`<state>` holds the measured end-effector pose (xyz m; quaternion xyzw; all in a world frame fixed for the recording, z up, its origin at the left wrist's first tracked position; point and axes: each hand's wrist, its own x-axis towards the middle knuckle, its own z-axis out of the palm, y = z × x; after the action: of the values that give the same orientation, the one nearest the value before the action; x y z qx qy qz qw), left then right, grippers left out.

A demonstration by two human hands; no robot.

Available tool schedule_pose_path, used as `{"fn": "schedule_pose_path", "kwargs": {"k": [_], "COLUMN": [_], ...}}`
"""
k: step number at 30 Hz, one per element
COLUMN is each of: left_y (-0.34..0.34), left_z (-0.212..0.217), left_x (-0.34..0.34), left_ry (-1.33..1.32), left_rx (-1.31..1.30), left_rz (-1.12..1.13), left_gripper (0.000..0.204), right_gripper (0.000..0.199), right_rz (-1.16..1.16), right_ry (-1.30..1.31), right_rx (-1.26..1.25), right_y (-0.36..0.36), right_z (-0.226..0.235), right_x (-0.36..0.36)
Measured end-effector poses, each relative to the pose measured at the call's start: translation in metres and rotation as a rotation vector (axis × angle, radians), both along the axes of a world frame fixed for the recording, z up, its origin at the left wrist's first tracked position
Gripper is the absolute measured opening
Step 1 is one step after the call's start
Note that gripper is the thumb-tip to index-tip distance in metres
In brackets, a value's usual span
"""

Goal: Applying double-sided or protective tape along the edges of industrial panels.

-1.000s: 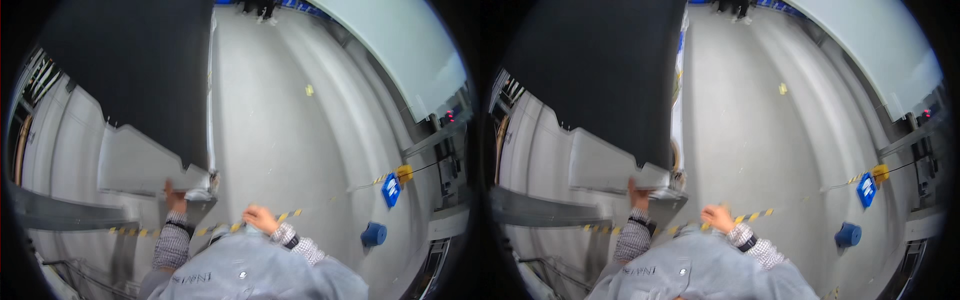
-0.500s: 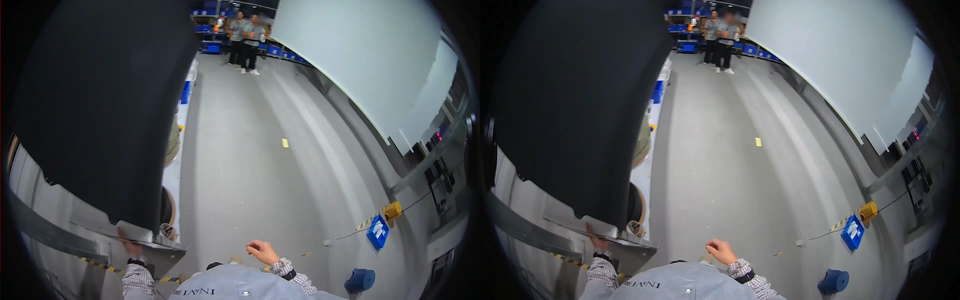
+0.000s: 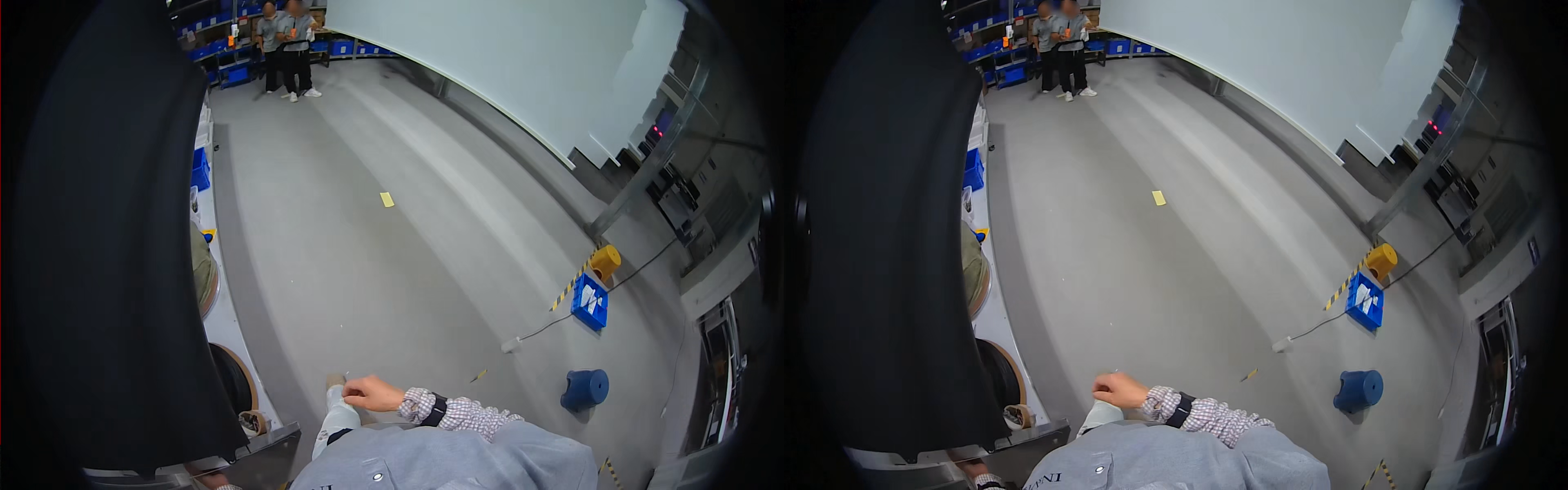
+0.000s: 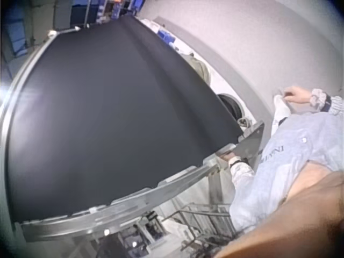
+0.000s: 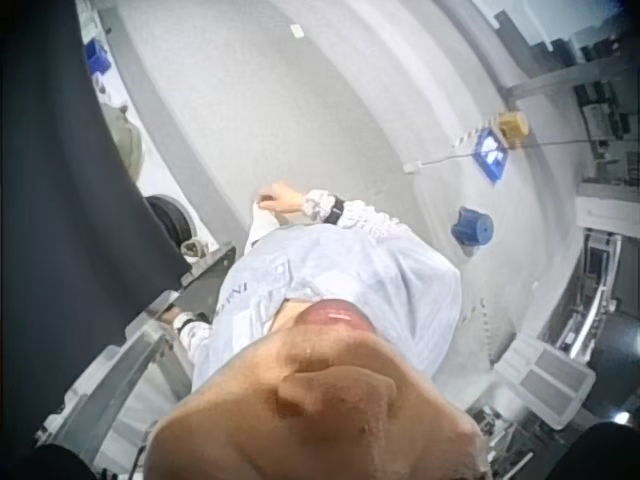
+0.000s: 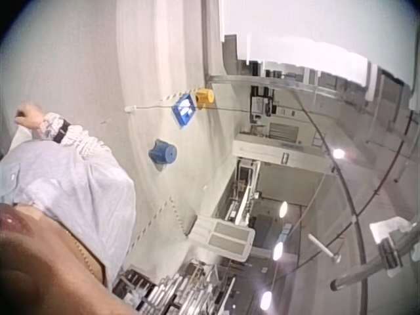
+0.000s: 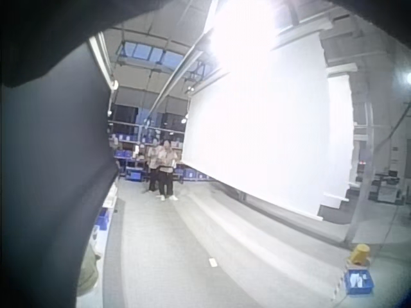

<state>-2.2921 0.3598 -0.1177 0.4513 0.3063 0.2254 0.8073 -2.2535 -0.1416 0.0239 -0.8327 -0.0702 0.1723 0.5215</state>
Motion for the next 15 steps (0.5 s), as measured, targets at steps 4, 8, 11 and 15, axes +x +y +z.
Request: {"fn": "schedule_pose_path", "kwargs": {"k": [4, 8, 11, 15], "left_y": [0.017, 0.028, 0.028, 0.016], "left_z": [-0.011, -0.019, -0.019, -0.027], "left_x": [-0.007, -0.020, -0.031, -0.094], "left_ry": [0.039, 0.043, 0.020, 0.097], "left_rx": [-0.072, -0.122, -0.133, -0.144], "left_rz": [0.046, 0.202, 0.308, 0.372], "left_gripper": [0.060, 0.059, 0.059, 0.053], "right_gripper": [0.022, 0.021, 0.021, 0.022], "right_rz": [0.310, 0.435, 0.482, 0.350], "right_ry": [0.033, 0.005, 0.065, 0.172], "right_rx": [0.002, -0.063, -0.080, -0.139], "right_y": [0.009, 0.005, -0.001, -0.040], "right_z": [0.021, 0.023, 0.010, -0.057], "right_x": [0.066, 0.153, 0.231, 0.310]}}
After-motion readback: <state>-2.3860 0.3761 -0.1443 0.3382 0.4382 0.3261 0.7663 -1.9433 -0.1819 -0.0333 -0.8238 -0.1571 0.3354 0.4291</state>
